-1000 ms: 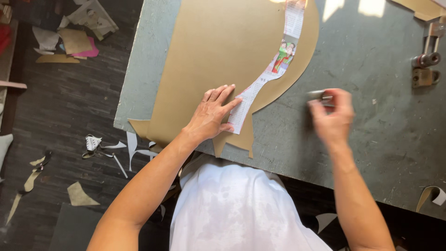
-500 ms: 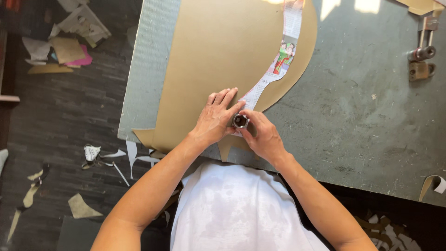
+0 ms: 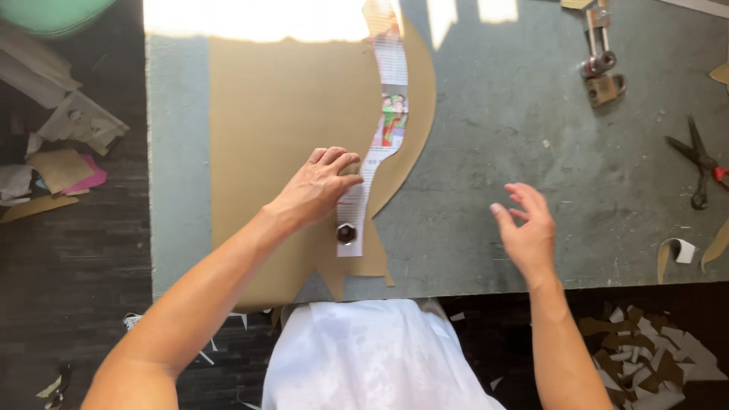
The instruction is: The person marks a piece of tan material with a white pencil, then places a newspaper strip on a larger tan sheet and secures it with a padlock and a metal weight. They use a ruler to draw a straight line and cut along it with scissors, trimming the material into a curved shape.
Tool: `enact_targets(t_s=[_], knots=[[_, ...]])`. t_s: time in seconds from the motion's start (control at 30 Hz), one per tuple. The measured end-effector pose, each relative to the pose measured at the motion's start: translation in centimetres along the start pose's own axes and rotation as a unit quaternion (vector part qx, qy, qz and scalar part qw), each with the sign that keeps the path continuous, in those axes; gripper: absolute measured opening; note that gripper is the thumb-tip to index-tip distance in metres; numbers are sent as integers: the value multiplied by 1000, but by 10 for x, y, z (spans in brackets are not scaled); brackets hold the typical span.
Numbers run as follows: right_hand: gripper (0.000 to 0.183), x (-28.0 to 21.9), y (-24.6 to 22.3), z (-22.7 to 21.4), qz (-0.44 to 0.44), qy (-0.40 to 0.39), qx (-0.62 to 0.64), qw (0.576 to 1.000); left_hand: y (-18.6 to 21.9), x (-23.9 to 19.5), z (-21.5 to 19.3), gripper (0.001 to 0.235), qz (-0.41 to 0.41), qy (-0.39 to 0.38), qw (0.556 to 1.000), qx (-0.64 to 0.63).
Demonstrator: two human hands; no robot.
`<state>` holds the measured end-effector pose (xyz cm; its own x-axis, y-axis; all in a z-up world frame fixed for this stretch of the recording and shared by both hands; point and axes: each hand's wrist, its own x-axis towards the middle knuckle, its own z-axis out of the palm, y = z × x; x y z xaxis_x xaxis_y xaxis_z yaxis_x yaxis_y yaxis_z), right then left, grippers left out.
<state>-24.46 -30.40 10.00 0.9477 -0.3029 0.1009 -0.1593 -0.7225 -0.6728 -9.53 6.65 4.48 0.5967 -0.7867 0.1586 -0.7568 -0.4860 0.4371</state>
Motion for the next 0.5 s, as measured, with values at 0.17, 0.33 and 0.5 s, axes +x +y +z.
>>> enact_targets(t_s=[0.17,0.33,0.5], knots=[[37,56,75,-53,53,45,-38,997,-3,33,4,50,56,0,997,56],[57,141,127,-75,198,104,20,975,-13,66,18,51,21,-21,997,77],[82,220,170,-68,86,93,-168,978,-19,101,18,52,-30,-12,998,59]])
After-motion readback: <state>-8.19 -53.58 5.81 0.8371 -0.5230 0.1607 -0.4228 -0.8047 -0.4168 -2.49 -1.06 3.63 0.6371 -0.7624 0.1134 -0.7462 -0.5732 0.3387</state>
